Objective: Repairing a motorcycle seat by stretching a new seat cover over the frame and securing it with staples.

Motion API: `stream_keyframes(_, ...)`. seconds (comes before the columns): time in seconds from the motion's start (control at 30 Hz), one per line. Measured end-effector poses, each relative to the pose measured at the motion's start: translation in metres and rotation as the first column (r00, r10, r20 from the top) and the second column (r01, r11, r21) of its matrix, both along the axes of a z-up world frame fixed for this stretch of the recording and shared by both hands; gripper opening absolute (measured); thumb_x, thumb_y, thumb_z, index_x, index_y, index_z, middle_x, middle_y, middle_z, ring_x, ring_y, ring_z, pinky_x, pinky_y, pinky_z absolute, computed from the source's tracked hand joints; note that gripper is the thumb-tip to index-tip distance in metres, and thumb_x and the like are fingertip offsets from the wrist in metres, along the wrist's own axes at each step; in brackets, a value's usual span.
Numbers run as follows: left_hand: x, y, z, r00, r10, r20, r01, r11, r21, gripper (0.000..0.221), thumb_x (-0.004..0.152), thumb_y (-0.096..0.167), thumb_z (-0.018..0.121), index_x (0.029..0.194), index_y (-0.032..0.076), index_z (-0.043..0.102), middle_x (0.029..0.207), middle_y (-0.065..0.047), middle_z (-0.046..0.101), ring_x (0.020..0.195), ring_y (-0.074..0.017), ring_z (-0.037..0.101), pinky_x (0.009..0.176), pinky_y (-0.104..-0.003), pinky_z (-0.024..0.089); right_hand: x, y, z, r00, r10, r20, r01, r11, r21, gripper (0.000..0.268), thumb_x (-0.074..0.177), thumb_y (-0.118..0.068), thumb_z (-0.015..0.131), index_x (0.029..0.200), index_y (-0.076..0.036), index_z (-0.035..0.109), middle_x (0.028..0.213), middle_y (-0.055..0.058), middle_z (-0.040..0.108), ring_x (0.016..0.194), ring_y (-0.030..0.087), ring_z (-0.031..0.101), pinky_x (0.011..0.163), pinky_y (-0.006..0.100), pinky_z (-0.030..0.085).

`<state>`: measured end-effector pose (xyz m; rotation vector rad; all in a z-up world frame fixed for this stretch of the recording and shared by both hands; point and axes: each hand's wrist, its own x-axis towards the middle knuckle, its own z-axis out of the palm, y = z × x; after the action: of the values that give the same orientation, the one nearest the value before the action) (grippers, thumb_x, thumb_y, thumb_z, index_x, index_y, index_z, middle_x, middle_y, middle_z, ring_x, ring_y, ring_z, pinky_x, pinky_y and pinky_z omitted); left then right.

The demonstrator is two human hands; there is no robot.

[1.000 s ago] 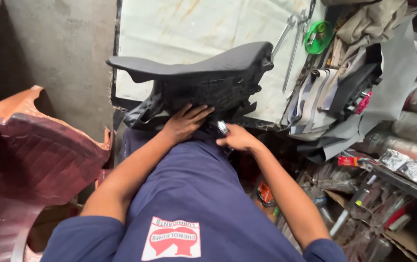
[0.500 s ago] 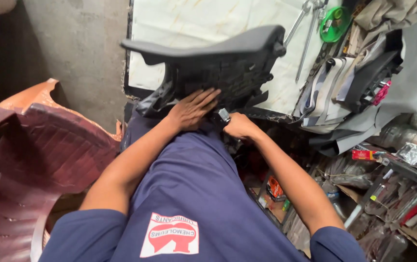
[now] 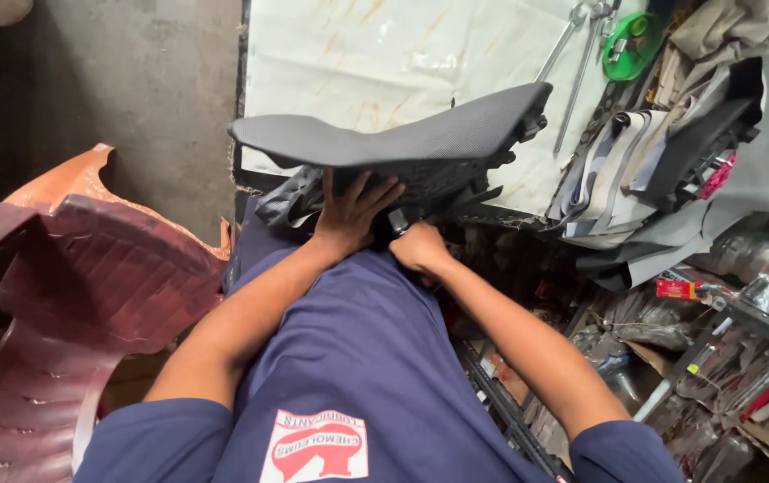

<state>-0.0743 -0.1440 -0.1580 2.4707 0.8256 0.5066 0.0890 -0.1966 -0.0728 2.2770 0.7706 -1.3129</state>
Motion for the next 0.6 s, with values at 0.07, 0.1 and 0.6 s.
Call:
stream_keyframes(0.07,0.003,-0.007,-0.018,0.999,0.027,-0.047,-0.022,0.994,0.111,0.083,0.089,0.030,0.066,0.166,0.036,0.036,0.172,0.010,0.023,0.156,-0.0291,0.013,0.119,-0.079,0.006,-0.004,-0.001,-0.014,0.998,0.065,0.027,-0.066,0.998,0.021,0.035,0.078,-0.024,0.070,0.094,0.007,0.074,0.097,0.030,0.073,0.088,0.042,0.072,0.080,0.047,0.058)
stream_keyframes(0.1,0.004,-0.014,-0.026,0.994,0.062,-0.091,-0.040,0.974,0.223,0.082,0.091,0.028,0.067,0.167,0.039,0.036,0.173,0.011,0.021,0.157,-0.0299,0.012,0.122,-0.078,0.004,-0.007,-0.004,-0.019,0.990,0.132,0.054,-0.134,0.990,0.042,0.035,0.079,-0.025,0.069,0.092,0.007,0.075,0.099,0.030,0.073,0.093,0.043,0.071,0.085,0.045,0.058)
stream_keyframes(0.6,0.029,0.120,0.102,0.954,-0.122,-0.275,-0.013,0.896,-0.444,0.128,0.056,0.055,0.089,0.161,0.021,0.023,0.170,-0.005,0.008,0.152,-0.0366,0.015,0.114,-0.077,0.013,0.099,-0.110,0.047,0.801,-0.581,-0.145,0.550,0.809,-0.208,0.022,0.089,-0.017,0.069,0.097,0.003,0.067,0.080,0.019,0.066,0.069,0.037,0.058,0.060,0.050,0.039)
